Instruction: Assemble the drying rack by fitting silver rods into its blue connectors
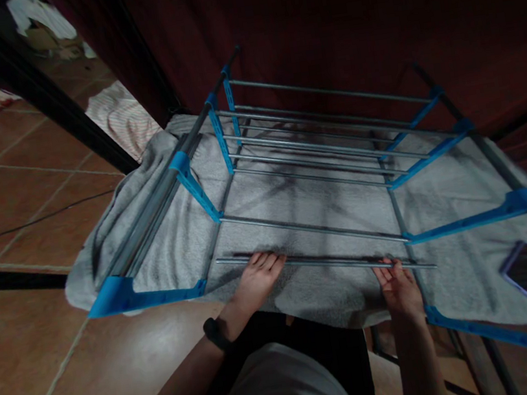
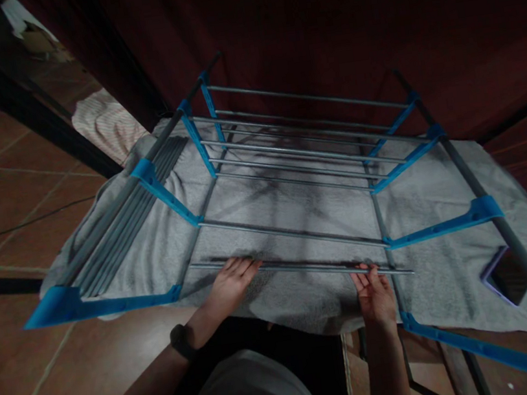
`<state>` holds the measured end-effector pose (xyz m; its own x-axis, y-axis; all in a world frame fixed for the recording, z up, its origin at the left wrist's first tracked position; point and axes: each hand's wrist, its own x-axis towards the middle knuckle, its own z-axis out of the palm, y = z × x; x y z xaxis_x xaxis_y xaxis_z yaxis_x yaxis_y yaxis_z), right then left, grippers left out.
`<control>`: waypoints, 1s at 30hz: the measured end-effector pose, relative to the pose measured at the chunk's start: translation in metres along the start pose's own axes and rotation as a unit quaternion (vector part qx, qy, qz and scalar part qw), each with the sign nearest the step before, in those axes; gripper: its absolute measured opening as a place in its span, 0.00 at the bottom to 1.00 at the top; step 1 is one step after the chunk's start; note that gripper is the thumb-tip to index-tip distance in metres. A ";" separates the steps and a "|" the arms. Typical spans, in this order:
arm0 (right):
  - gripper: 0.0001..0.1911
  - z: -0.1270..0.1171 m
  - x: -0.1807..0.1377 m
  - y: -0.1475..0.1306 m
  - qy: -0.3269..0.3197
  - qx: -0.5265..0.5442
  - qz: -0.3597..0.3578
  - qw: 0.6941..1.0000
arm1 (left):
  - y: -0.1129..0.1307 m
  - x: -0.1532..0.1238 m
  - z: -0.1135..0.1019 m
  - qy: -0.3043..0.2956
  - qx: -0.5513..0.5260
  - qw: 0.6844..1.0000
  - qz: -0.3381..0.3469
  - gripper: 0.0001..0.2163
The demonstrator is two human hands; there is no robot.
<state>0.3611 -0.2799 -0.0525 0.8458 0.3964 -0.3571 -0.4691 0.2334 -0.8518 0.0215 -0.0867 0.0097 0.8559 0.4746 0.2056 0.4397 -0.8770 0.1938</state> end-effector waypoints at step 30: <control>0.13 -0.004 -0.002 -0.001 -0.037 0.024 -0.023 0.999 | -0.006 0.010 0.017 -0.040 0.063 0.997 0.031 0.27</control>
<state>0.3611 -0.2842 -0.0526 0.8466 0.4481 -0.2871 -0.4430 0.2946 -0.8467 0.0319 -0.0783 -0.0058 0.8994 0.4153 0.1363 0.4110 -0.9097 0.0592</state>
